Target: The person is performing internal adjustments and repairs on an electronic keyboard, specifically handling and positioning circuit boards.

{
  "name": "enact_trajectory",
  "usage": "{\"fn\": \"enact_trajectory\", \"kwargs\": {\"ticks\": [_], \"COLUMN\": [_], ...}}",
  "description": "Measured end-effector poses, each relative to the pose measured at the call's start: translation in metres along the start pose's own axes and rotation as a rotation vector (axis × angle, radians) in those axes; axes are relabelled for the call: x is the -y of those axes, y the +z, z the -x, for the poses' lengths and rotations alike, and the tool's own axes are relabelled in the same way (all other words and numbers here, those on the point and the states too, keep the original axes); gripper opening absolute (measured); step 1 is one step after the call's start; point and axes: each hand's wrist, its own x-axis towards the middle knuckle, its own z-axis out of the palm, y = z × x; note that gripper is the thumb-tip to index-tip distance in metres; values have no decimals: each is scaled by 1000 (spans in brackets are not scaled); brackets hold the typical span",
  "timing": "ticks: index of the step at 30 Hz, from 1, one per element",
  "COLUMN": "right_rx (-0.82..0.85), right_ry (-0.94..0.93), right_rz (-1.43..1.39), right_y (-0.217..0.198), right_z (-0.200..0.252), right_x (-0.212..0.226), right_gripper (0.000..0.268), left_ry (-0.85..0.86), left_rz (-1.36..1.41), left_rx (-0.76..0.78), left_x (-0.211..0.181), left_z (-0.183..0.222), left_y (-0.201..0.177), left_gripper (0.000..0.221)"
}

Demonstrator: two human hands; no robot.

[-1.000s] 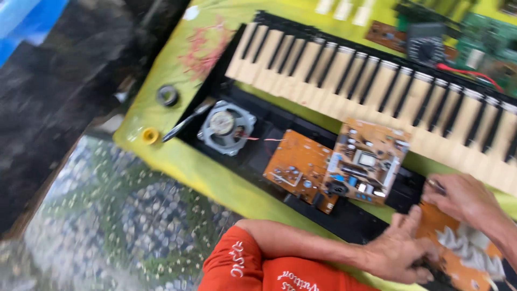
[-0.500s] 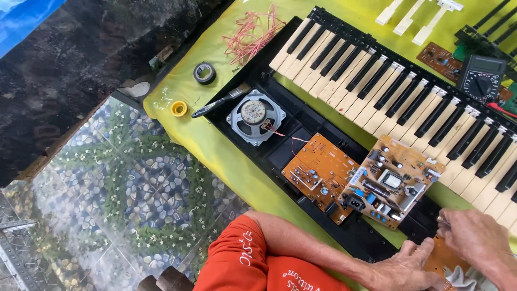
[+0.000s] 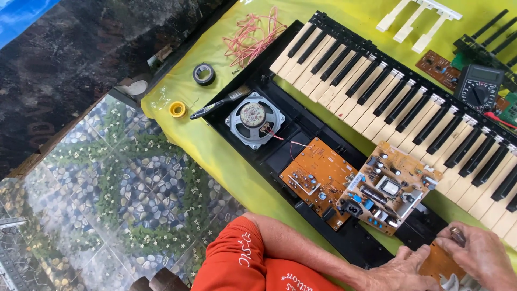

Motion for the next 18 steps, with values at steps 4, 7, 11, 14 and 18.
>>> {"fn": "enact_trajectory", "kwargs": {"ticks": [4,7,11,14,18], "right_rx": [4,45,-53,-145,-302], "right_ry": [19,77,86,71,-24], "right_rz": [-17,71,245,305,415], "right_y": [-16,-8,8,2,16], "right_z": [19,20,21,45,51], "right_x": [18,21,11,23,14], "right_gripper": [16,24,31,27,21], "left_ry": [22,36,15,22,49], "left_rz": [8,118,136,131,172], "left_rx": [-43,-5,-23,-31,-10], "left_x": [4,2,4,3,7], "left_z": [-2,2,-5,-2,-1], "left_y": [-1,-4,-4,-5,-5], "left_gripper": [121,118,112,113,118]}}
